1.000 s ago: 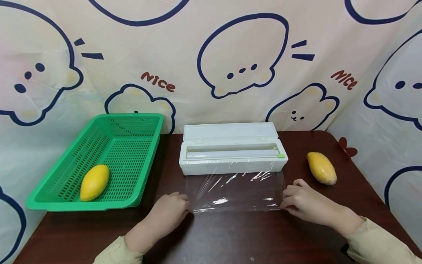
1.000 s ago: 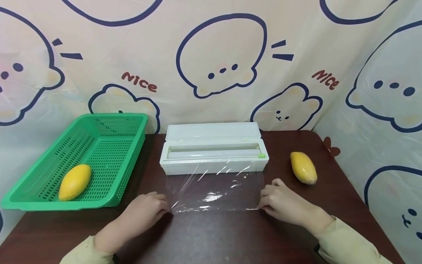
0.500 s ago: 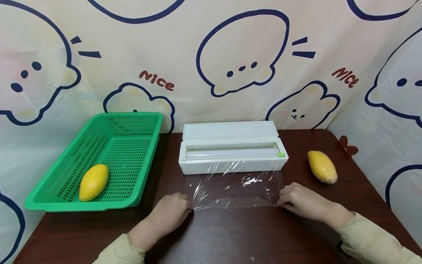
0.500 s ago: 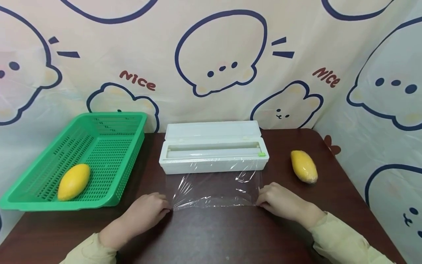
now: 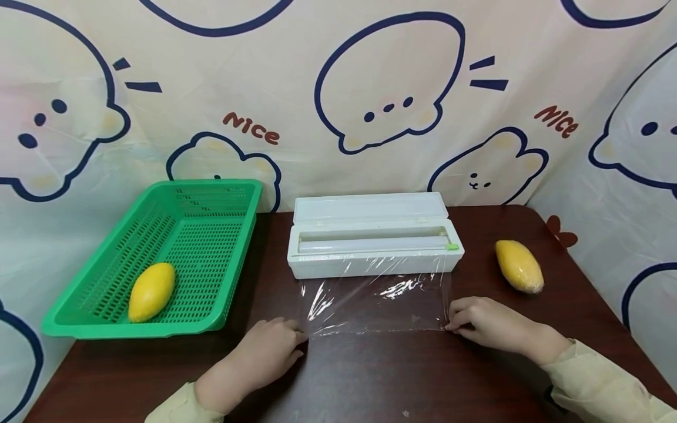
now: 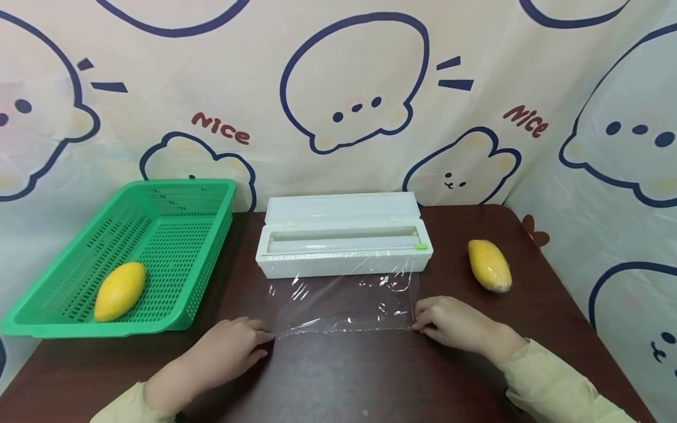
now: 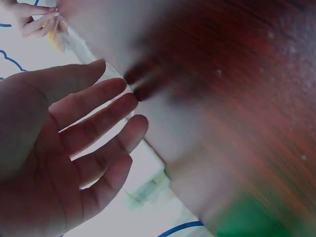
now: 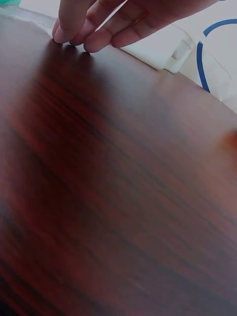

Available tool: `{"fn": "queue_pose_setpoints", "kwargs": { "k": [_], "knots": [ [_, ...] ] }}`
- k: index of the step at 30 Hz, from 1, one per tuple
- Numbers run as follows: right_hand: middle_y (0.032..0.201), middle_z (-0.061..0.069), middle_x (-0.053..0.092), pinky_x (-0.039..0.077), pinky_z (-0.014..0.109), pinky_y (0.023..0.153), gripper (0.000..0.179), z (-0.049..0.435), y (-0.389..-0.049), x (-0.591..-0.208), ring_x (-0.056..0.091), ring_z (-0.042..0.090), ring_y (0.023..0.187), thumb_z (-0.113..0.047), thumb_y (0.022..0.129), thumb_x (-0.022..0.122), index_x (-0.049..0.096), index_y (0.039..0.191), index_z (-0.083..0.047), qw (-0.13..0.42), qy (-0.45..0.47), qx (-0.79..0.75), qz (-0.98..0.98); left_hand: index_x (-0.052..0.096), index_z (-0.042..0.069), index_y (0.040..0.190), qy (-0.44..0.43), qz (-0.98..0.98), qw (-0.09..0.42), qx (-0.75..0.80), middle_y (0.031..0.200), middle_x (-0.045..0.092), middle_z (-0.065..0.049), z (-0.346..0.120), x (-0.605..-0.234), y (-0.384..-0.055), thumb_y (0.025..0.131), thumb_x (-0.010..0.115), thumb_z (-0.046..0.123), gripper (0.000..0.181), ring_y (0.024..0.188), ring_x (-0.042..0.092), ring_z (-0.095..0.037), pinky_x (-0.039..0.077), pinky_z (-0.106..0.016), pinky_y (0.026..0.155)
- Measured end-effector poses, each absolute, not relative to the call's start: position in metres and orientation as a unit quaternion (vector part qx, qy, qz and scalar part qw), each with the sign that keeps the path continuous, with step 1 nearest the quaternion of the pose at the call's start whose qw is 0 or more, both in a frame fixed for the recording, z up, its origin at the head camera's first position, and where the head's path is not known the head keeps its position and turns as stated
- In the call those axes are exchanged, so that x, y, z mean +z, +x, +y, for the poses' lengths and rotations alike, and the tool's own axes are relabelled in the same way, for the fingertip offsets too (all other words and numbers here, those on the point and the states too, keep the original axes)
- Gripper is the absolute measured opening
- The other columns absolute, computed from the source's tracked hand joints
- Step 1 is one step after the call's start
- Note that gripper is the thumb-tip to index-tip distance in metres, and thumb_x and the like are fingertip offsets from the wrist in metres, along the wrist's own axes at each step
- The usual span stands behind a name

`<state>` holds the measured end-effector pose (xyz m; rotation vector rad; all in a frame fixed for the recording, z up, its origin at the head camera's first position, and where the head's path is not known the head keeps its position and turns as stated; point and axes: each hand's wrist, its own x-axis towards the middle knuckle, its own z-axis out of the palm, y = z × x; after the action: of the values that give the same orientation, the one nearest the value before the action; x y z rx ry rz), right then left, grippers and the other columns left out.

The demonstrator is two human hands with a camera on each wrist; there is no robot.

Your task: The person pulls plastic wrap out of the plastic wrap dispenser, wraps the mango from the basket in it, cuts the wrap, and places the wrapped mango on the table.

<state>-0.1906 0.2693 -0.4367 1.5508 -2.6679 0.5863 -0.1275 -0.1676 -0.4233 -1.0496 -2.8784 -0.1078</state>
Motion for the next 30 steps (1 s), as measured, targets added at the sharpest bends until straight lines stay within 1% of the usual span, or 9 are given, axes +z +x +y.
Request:
{"fn": "queue_pose_setpoints", "kwargs": {
  "k": [3, 8, 14, 16, 19, 22, 25, 27, 30],
  "knots": [
    [0.090, -0.014, 0.060, 0.054, 0.020, 0.069, 0.025, 0.269, -0.192, -0.436, 0.060, 0.000, 0.083, 0.009, 0.076, 0.083, 0.081, 0.091, -0.010, 0.003, 0.498, 0.187, -0.847, 0.079, 0.013, 0.096, -0.339, -0.940, 0.021, -0.041, 0.093, 0.069, 0.000, -0.170, -0.421, -0.125, 0.081, 0.085, 0.019, 0.017, 0.080, 0.067, -0.024, 0.053, -0.042, 0.061],
    [0.090, -0.013, 0.061, 0.053, 0.018, 0.067, 0.025, 0.267, -0.193, -0.434, 0.060, -0.001, 0.082, 0.010, 0.075, 0.084, 0.081, 0.091, -0.009, -0.004, 0.499, 0.185, -0.846, 0.078, 0.013, 0.097, -0.344, -0.937, -0.004, -0.060, 0.087, 0.067, 0.000, -0.179, -0.416, -0.123, 0.082, 0.084, 0.019, 0.016, 0.078, 0.067, -0.024, 0.055, -0.044, 0.064],
    [0.090, -0.013, 0.062, 0.053, 0.018, 0.067, 0.026, 0.265, -0.193, -0.433, 0.059, -0.001, 0.082, 0.011, 0.074, 0.083, 0.082, 0.091, -0.008, -0.009, 0.499, 0.189, -0.846, 0.078, 0.017, 0.105, -0.373, -0.911, -0.078, -0.161, 0.094, 0.070, 0.008, -0.198, -0.384, -0.123, 0.092, 0.077, 0.017, 0.013, 0.087, 0.067, -0.009, 0.058, -0.034, 0.076],
    [0.089, -0.013, 0.061, 0.053, 0.018, 0.068, 0.027, 0.265, -0.193, -0.434, 0.059, -0.001, 0.082, 0.011, 0.074, 0.083, 0.082, 0.091, -0.009, -0.007, 0.501, 0.189, -0.845, 0.078, 0.017, 0.109, -0.367, -0.904, -0.083, -0.205, 0.100, 0.071, 0.009, -0.207, -0.366, -0.128, 0.095, 0.074, 0.016, 0.015, 0.091, 0.066, -0.006, 0.058, -0.032, 0.080],
    [0.088, -0.013, 0.061, 0.052, 0.017, 0.067, 0.026, 0.265, -0.194, -0.434, 0.060, -0.001, 0.081, 0.011, 0.074, 0.083, 0.082, 0.090, -0.009, -0.003, 0.502, 0.189, -0.844, 0.078, 0.018, 0.113, -0.327, -0.910, -0.041, -0.251, 0.105, 0.072, 0.011, -0.227, -0.340, -0.137, 0.097, 0.072, 0.013, 0.018, 0.094, 0.065, -0.005, 0.058, -0.032, 0.081],
    [0.087, -0.015, 0.060, 0.052, 0.016, 0.067, 0.027, 0.266, -0.193, -0.432, 0.060, -0.001, 0.081, 0.011, 0.073, 0.084, 0.082, 0.089, -0.009, -0.002, 0.504, 0.190, -0.843, 0.077, 0.018, 0.116, -0.273, -0.924, 0.037, -0.266, 0.108, 0.073, 0.009, -0.251, -0.319, -0.149, 0.095, 0.073, 0.008, 0.023, 0.095, 0.066, -0.009, 0.058, -0.032, 0.078],
    [0.087, -0.016, 0.059, 0.052, 0.016, 0.066, 0.027, 0.268, -0.192, -0.431, 0.060, -0.001, 0.080, 0.011, 0.072, 0.085, 0.082, 0.089, -0.010, -0.005, 0.502, 0.190, -0.844, 0.077, 0.015, 0.119, -0.217, -0.935, 0.102, -0.262, 0.111, 0.074, 0.002, -0.274, -0.307, -0.161, 0.096, 0.072, 0.008, 0.024, 0.098, 0.066, -0.016, 0.055, -0.024, 0.075],
    [0.087, -0.016, 0.060, 0.052, 0.016, 0.066, 0.027, 0.269, -0.192, -0.430, 0.060, -0.001, 0.081, 0.011, 0.073, 0.085, 0.082, 0.089, -0.010, -0.009, 0.499, 0.189, -0.846, 0.076, 0.012, 0.121, -0.185, -0.940, 0.124, -0.258, 0.114, 0.073, -0.006, -0.289, -0.304, -0.171, 0.098, 0.071, 0.009, 0.024, 0.098, 0.065, -0.021, 0.052, -0.018, 0.073],
    [0.088, -0.016, 0.060, 0.053, 0.017, 0.066, 0.027, 0.269, -0.191, -0.430, 0.060, -0.001, 0.081, 0.011, 0.074, 0.085, 0.082, 0.090, -0.010, -0.018, 0.490, 0.189, -0.851, 0.073, 0.007, 0.124, -0.139, -0.952, 0.113, -0.248, 0.120, 0.070, -0.016, -0.311, -0.306, -0.186, 0.102, 0.066, 0.013, 0.024, 0.096, 0.063, -0.028, 0.052, -0.025, 0.072]
  ]
}}
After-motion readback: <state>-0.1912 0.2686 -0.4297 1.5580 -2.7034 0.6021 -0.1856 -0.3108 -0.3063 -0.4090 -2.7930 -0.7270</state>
